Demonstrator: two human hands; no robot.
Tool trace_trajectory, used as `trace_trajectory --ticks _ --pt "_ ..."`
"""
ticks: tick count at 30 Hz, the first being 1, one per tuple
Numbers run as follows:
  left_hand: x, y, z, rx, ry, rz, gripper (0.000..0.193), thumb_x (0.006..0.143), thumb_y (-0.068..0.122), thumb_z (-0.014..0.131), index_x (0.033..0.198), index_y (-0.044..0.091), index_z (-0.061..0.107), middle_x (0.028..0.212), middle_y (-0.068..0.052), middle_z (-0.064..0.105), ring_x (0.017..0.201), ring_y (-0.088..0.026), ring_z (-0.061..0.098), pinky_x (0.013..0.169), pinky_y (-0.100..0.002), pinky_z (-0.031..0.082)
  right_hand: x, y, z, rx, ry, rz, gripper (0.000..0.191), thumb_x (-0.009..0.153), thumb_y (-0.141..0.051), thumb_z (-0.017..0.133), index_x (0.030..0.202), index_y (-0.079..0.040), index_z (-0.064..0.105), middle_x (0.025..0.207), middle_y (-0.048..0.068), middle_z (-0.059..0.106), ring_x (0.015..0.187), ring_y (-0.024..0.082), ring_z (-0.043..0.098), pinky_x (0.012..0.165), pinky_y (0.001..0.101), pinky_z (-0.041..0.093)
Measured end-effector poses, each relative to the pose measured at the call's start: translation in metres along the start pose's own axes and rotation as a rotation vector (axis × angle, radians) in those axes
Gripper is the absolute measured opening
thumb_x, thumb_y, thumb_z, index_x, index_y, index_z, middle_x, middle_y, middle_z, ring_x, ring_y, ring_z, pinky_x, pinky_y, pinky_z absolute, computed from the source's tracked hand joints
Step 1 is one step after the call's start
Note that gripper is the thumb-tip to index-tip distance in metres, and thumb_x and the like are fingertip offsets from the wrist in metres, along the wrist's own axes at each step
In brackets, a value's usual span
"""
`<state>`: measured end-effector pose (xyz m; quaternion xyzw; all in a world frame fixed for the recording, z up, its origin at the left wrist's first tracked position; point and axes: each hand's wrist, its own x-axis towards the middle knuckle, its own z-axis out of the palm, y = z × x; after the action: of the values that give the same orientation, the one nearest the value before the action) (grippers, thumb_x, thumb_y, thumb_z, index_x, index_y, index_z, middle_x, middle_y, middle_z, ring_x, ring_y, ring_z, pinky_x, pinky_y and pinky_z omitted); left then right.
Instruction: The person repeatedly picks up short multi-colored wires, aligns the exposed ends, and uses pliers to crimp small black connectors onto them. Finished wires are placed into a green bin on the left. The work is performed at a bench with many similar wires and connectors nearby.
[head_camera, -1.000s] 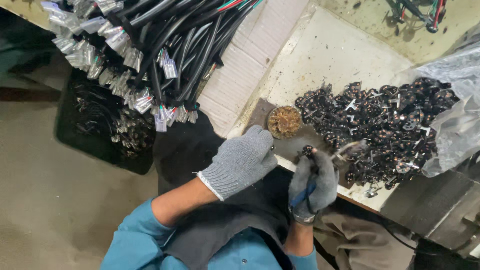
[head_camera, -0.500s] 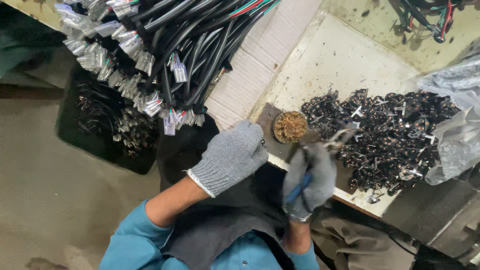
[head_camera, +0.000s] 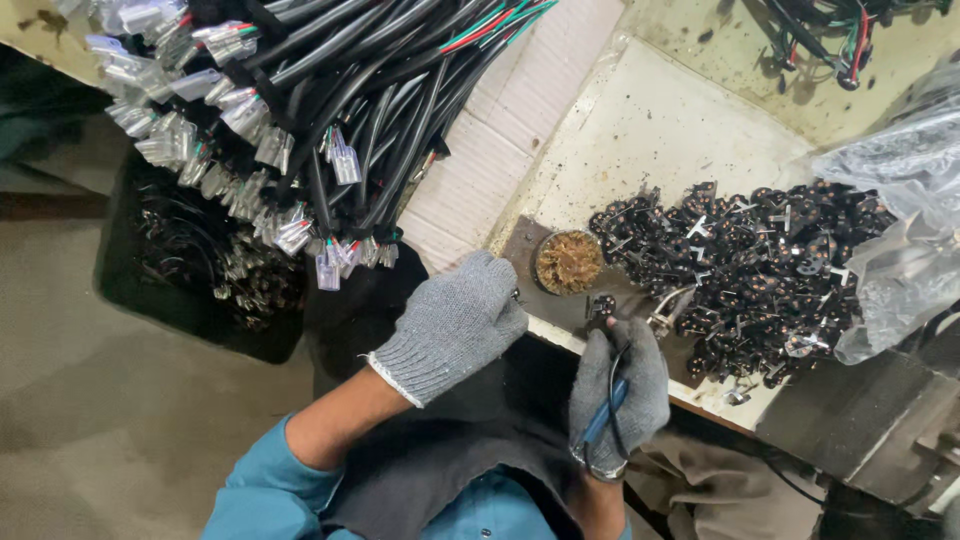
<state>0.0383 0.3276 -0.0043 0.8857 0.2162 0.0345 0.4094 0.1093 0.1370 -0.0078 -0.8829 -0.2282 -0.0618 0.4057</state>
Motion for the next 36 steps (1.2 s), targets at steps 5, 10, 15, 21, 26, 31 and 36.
trace_trajectory --ticks 5,10,15,21,26,31,36 --pt "0.001 0.001 0.000 0.006 0.014 0.006 0.024 0.083 0.028 0.072 0.086 0.008 0.058 0.085 -0.016 0.060 0.077 -0.038 0.066 0.062 -0.050 0.053 -0.001 0.003 0.001 0.036 0.010 -0.006 0.026 0.098 0.004 0.073 0.123 0.003 0.067 0.111 0.017 0.074 0.096 0.022 0.072 0.088 0.0316 0.059" --pt "0.002 0.003 -0.001 0.020 0.002 0.021 0.024 0.082 0.028 0.072 0.085 0.008 0.058 0.084 -0.017 0.060 0.077 -0.039 0.066 0.062 -0.050 0.053 0.006 -0.006 0.012 -0.103 -0.072 -0.157 0.027 0.090 0.001 0.080 0.116 0.000 0.072 0.098 0.012 0.072 0.086 0.022 0.071 0.083 0.0324 0.056" --pt "0.001 0.004 -0.003 0.004 -0.004 0.033 0.024 0.084 0.027 0.071 0.087 0.008 0.057 0.083 -0.017 0.059 0.075 -0.039 0.066 0.063 -0.050 0.053 0.026 -0.007 0.012 0.411 0.092 0.008 0.032 0.097 -0.003 0.074 0.127 -0.001 0.062 0.120 0.015 0.071 0.106 0.020 0.076 0.090 0.0313 0.065" --pt "0.002 0.008 0.003 -0.023 -0.023 0.058 0.023 0.085 0.027 0.070 0.089 0.008 0.056 0.086 -0.017 0.059 0.075 -0.039 0.066 0.062 -0.050 0.053 0.056 0.015 0.007 -0.332 0.084 -0.296 0.042 0.092 0.000 0.083 0.129 0.002 0.064 0.102 0.015 0.073 0.091 0.030 0.065 0.088 0.0419 0.054" --pt "0.002 0.010 0.006 -0.014 -0.027 0.065 0.024 0.085 0.027 0.070 0.090 0.009 0.056 0.086 -0.016 0.059 0.073 -0.039 0.066 0.060 -0.051 0.052 0.058 0.015 0.002 -0.095 0.076 -0.264 0.040 0.099 0.001 0.078 0.134 0.002 0.060 0.107 0.014 0.074 0.097 0.030 0.066 0.094 0.0403 0.054" --pt "0.005 0.011 0.007 -0.019 -0.049 0.042 0.024 0.086 0.026 0.071 0.090 0.009 0.056 0.085 -0.016 0.058 0.072 -0.038 0.066 0.058 -0.051 0.052 0.038 0.015 -0.006 -0.260 0.029 -0.177 0.025 0.092 -0.002 0.080 0.113 -0.003 0.066 0.097 0.012 0.074 0.090 0.027 0.069 0.093 0.0401 0.052" --pt "0.005 0.008 0.008 -0.022 -0.014 0.095 0.024 0.084 0.025 0.072 0.090 0.008 0.056 0.087 -0.016 0.058 0.070 -0.037 0.065 0.057 -0.048 0.052 0.020 0.025 -0.008 -0.238 -0.048 -0.337 0.014 0.094 0.001 0.076 0.107 -0.002 0.071 0.094 0.012 0.074 0.081 0.027 0.071 0.092 0.0419 0.055"
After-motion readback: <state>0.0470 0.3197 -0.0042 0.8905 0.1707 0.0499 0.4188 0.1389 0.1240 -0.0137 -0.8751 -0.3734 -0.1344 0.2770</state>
